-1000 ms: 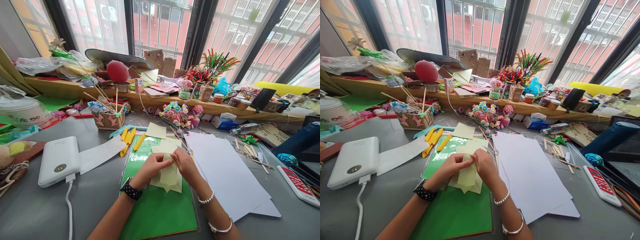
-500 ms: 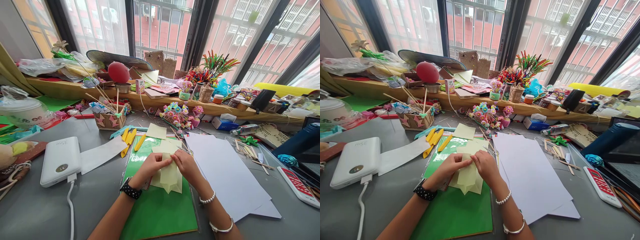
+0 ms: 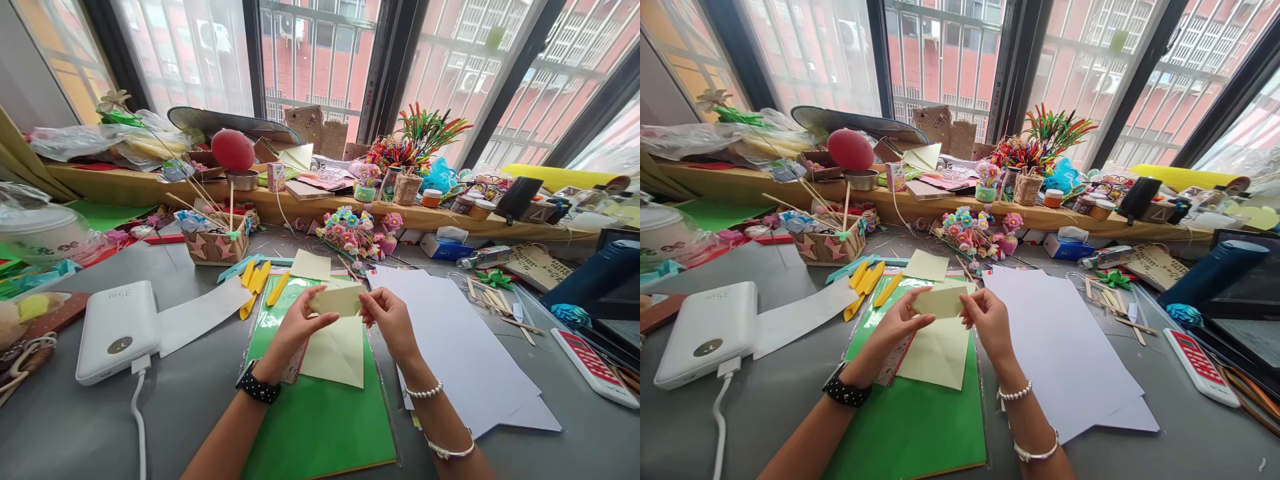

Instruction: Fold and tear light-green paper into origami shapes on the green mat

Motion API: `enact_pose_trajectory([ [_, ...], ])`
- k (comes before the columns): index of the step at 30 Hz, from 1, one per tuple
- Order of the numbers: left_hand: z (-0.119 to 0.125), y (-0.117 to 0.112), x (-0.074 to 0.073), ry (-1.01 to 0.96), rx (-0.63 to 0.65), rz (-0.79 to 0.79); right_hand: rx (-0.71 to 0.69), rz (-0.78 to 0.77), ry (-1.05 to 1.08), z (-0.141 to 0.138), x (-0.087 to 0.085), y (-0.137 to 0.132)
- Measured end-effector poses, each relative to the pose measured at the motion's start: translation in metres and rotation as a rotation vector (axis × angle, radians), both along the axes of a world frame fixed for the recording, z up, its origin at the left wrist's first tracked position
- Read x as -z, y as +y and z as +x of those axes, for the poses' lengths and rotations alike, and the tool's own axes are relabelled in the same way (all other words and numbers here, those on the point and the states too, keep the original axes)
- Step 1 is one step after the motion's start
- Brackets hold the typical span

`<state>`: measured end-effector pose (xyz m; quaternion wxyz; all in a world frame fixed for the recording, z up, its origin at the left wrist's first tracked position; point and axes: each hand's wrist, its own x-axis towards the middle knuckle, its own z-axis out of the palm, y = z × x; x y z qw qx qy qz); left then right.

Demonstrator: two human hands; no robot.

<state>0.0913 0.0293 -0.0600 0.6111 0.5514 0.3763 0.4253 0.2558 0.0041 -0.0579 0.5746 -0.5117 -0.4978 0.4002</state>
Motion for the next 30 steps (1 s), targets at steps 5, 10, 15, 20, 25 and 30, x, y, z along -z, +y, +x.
enact_pose_trajectory([
  [5, 0.002, -0.003, -0.002, -0.052, -0.025, -0.045, -0.041, -0.090, 0.313, -0.008, 0.001, 0.000],
  [10, 0.003, -0.005, 0.002, 0.006, 0.043, -0.018, -0.172, -0.144, 0.290, -0.025, 0.007, -0.004],
  [15, 0.001, -0.005, 0.004, -0.022, -0.013, 0.014, -0.208, -0.124, 0.099, -0.028, 0.009, -0.005],
  [20, 0.000, -0.003, 0.005, -0.036, -0.136, -0.036, -0.163, -0.006, -0.077, -0.016, 0.005, -0.002],
  [25, 0.000, -0.004, 0.003, 0.001, -0.065, -0.079, -0.123, 0.227, -0.319, -0.004, -0.003, -0.003],
  [30, 0.001, -0.004, 0.004, 0.057, -0.049, -0.040, -0.255, 0.313, -0.498, -0.003, -0.003, -0.003],
])
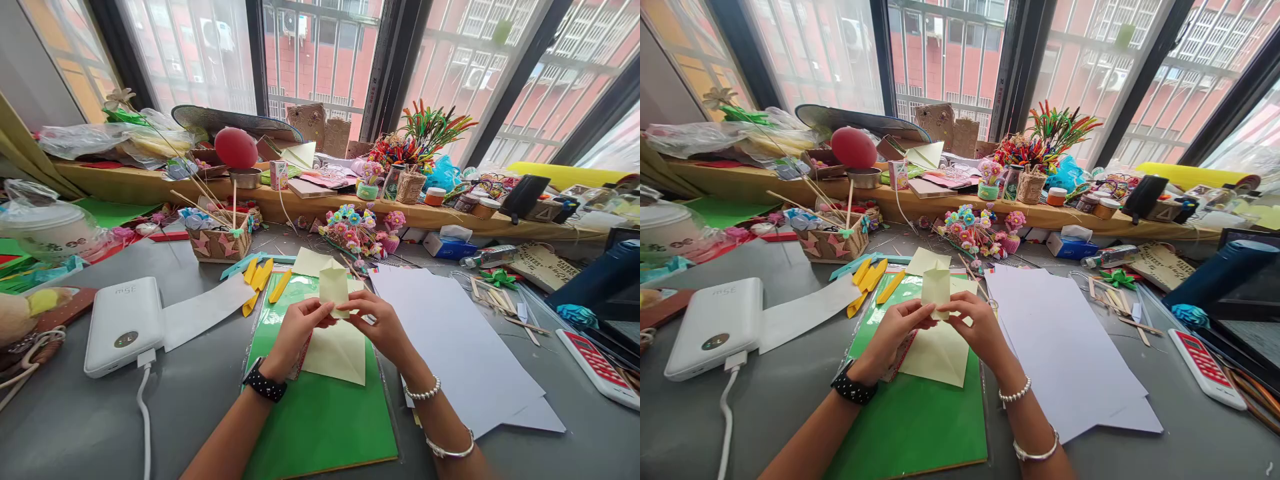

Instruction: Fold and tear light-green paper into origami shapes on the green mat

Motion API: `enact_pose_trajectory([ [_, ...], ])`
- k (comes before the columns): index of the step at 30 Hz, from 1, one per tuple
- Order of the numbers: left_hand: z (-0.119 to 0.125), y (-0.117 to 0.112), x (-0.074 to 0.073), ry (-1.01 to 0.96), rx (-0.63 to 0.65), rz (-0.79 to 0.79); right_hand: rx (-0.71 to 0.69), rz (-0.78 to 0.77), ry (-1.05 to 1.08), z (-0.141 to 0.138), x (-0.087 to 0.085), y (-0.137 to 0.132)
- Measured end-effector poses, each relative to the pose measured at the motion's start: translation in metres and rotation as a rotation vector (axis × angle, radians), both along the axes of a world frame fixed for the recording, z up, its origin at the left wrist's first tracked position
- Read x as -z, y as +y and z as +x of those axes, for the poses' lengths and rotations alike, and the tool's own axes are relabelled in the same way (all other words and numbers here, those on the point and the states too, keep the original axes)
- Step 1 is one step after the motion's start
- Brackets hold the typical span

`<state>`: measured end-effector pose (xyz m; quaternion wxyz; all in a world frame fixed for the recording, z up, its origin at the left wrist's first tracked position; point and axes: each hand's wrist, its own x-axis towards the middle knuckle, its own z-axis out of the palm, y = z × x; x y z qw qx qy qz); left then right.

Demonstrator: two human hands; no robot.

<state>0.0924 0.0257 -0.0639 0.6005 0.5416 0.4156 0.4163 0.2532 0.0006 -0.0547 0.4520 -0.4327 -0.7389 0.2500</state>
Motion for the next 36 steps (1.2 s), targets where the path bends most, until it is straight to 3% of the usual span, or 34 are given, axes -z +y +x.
enact_pose_trajectory([
  [9, 0.001, 0.000, -0.002, 0.006, 0.014, 0.110, -0.013, 0.045, -0.042, 0.004, 0.003, 0.001],
  [16, 0.003, -0.001, 0.002, 0.030, -0.083, 0.149, 0.048, -0.077, 0.089, -0.004, 0.004, 0.003],
  [25, 0.004, 0.000, 0.006, 0.032, 0.014, 0.173, 0.161, -0.121, 0.149, -0.008, 0.010, 0.004],
  [32, 0.004, 0.002, 0.009, 0.109, 0.025, 0.227, 0.165, -0.089, 0.067, -0.009, 0.010, 0.003],
  [36, 0.003, 0.003, 0.010, 0.078, 0.059, 0.174, 0.151, -0.132, 0.116, -0.011, 0.012, 0.004],
])
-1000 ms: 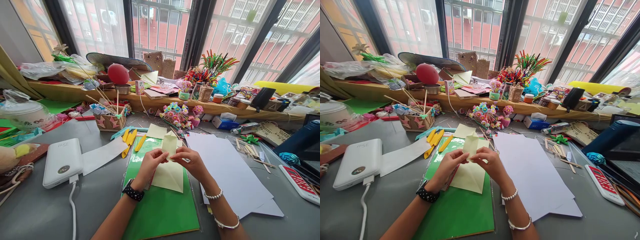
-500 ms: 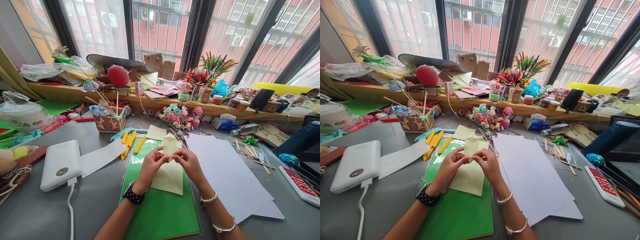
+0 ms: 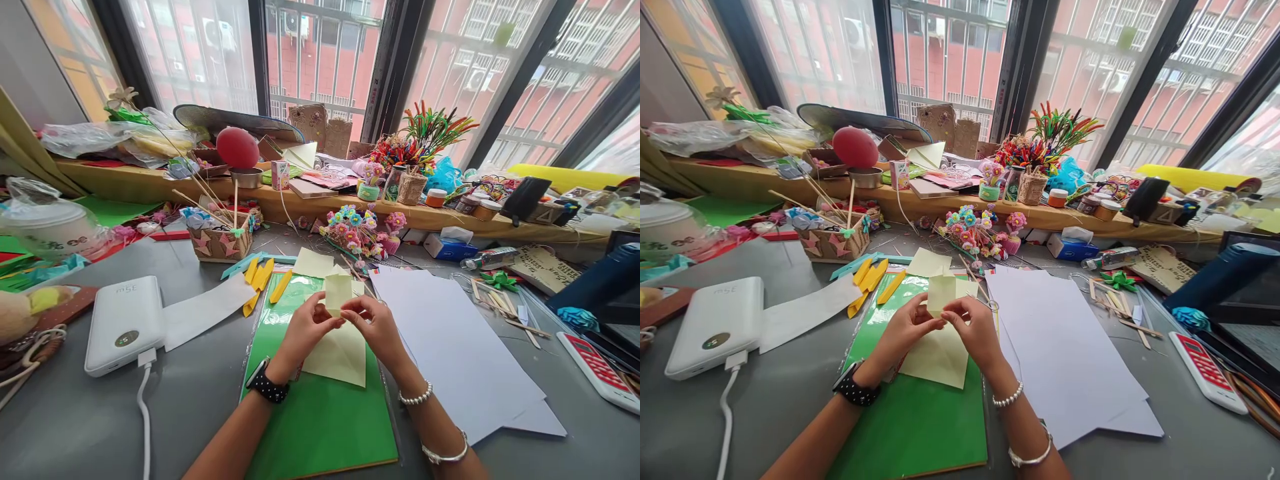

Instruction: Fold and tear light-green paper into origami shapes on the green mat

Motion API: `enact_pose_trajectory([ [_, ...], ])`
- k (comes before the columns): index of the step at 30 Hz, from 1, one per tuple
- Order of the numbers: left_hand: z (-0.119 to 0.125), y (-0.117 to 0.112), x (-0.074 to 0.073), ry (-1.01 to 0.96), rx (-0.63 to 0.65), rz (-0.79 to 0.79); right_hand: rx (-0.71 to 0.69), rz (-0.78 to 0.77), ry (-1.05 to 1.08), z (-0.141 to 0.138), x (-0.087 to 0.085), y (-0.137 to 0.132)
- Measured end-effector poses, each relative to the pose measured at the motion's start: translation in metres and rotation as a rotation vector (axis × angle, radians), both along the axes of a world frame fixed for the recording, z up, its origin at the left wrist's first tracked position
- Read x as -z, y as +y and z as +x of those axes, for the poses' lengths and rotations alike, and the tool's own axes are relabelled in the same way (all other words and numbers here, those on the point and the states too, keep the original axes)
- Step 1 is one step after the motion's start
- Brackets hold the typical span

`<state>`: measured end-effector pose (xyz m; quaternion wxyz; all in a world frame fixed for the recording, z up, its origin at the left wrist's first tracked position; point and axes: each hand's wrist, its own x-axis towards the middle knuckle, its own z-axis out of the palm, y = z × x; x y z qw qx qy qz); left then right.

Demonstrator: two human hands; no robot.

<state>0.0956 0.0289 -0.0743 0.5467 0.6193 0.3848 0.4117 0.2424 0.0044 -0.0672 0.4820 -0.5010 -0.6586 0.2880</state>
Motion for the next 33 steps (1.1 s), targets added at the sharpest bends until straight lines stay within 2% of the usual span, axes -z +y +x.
enact_pose_trajectory([
  [6, 0.000, -0.001, -0.006, -0.124, -0.025, -0.119, -0.046, -0.097, 0.330, -0.002, 0.004, 0.003],
  [8, 0.000, -0.002, -0.007, -0.145, -0.023, -0.132, -0.032, -0.133, 0.377, -0.002, 0.006, 0.004],
  [14, 0.000, -0.002, -0.007, -0.159, -0.004, -0.143, -0.017, -0.182, 0.215, -0.002, 0.008, 0.004],
  [33, 0.001, -0.003, -0.011, -0.131, -0.022, -0.164, 0.008, -0.205, 0.227, -0.003, 0.005, 0.002],
])
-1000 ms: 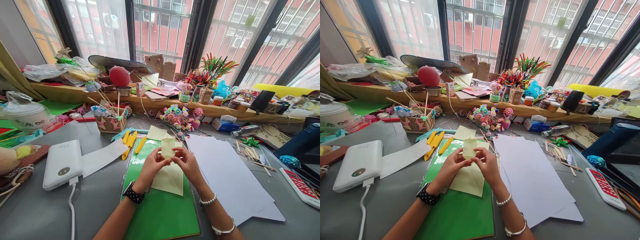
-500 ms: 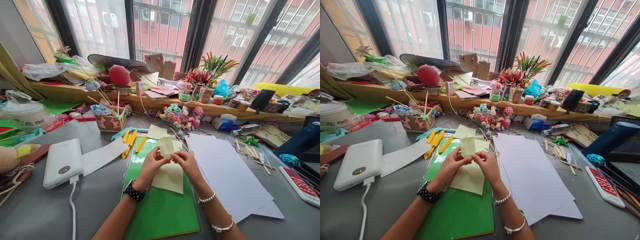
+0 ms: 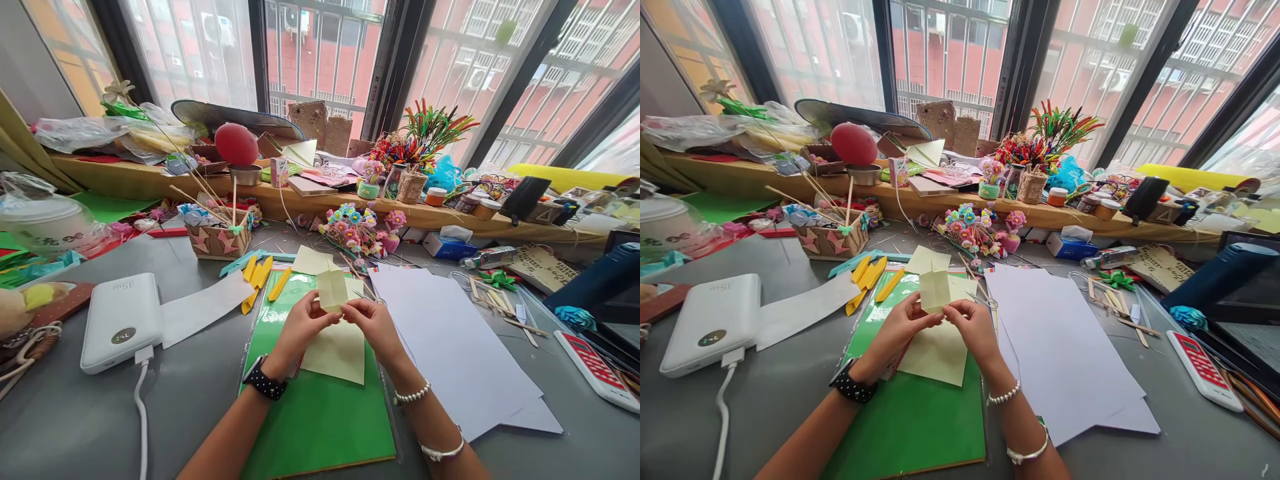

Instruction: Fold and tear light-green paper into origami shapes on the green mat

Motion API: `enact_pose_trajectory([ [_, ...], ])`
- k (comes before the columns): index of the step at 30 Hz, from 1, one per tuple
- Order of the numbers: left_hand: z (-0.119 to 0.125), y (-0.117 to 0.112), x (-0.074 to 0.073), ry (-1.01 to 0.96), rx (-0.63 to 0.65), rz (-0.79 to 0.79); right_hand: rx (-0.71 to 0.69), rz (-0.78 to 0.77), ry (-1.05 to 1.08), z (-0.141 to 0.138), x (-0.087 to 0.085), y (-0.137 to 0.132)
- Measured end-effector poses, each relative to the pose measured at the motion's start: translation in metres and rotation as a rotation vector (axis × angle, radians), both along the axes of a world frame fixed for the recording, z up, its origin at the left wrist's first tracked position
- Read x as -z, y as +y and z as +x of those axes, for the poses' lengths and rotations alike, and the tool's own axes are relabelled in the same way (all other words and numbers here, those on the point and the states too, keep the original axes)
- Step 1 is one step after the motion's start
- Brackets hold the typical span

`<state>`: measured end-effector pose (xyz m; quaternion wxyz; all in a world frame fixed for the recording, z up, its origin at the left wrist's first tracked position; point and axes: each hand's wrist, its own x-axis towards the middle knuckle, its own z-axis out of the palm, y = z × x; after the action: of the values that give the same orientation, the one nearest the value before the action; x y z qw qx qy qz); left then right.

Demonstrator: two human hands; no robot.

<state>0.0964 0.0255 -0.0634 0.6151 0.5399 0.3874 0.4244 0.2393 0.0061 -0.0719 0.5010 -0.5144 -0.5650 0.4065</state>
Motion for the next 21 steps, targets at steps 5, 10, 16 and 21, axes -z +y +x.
enact_pose_trajectory([
  [5, -0.0005, 0.0019, 0.0030, 0.025, -0.019, 0.010, 0.017, -0.011, -0.017, 0.0002, 0.0006, 0.0000],
  [10, -0.0011, 0.0029, 0.0046, 0.006, -0.040, 0.018, 0.016, -0.018, -0.042, 0.0009, -0.0001, 0.0007],
  [16, -0.0020, 0.0026, 0.0061, -0.004, -0.057, 0.077, -0.012, -0.009, -0.039, 0.0020, 0.0019, 0.0009],
  [21, -0.0024, 0.0034, 0.0061, -0.026, -0.041, 0.045, -0.021, -0.015, -0.071, 0.0014, 0.0029, 0.0006],
])
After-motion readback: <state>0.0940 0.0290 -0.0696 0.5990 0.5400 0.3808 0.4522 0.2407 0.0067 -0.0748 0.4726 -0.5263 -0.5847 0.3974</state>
